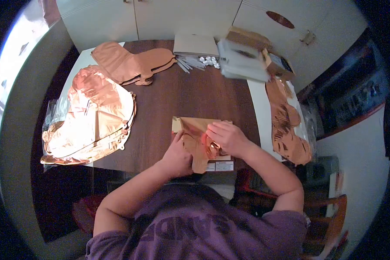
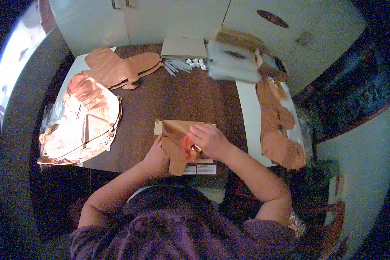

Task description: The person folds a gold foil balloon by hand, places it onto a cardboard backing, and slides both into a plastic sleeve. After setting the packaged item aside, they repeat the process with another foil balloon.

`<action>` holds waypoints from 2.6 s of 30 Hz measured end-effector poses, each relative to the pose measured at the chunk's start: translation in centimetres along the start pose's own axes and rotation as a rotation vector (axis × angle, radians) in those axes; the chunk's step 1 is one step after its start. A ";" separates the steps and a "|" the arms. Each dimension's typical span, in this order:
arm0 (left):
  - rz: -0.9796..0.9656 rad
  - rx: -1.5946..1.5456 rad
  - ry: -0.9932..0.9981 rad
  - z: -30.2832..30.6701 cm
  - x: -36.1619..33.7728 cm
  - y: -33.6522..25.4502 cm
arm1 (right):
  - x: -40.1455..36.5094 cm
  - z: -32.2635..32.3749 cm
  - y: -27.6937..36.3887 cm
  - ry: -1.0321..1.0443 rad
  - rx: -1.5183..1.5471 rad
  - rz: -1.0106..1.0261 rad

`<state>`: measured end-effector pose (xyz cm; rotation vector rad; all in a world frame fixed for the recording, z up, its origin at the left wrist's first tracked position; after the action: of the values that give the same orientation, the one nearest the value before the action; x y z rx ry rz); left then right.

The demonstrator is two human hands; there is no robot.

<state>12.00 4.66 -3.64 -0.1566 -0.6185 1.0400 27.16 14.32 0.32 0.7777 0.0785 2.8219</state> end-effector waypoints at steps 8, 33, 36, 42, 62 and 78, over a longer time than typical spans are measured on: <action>0.283 -0.141 -0.376 7.6 -0.8 5.1 | -0.8 1.1 0.4 0.042 0.071 -0.089; 0.007 0.222 0.054 2.1 -1.1 0.0 | -3.1 2.1 11.9 0.212 -0.137 -0.574; -0.016 0.214 0.066 1.8 -1.8 -0.8 | -5.1 -1.1 13.0 0.128 -0.379 -0.392; 0.253 -0.574 -0.458 6.7 -1.6 1.4 | -5.2 2.5 12.0 -0.231 -0.045 -0.620; -0.059 0.236 -0.040 1.4 0.0 0.8 | -7.9 3.4 5.3 0.476 0.480 -1.386; -0.060 0.028 0.045 5.4 -1.4 3.2 | -1.5 -3.2 7.4 0.067 -0.197 -0.711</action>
<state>6.15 4.25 -1.07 -0.1362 -0.5646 0.9838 25.37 6.80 -2.41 0.4814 0.0690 2.1383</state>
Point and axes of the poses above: each hand's wrist, its own x-axis towards the middle knuckle, its own z-axis out of the back of the hand, y = z × x, the point moved 4 cm from there along x, towards the middle knuckle, and after that the axes turned 11 degrees about -y, right-handed, at the moved point
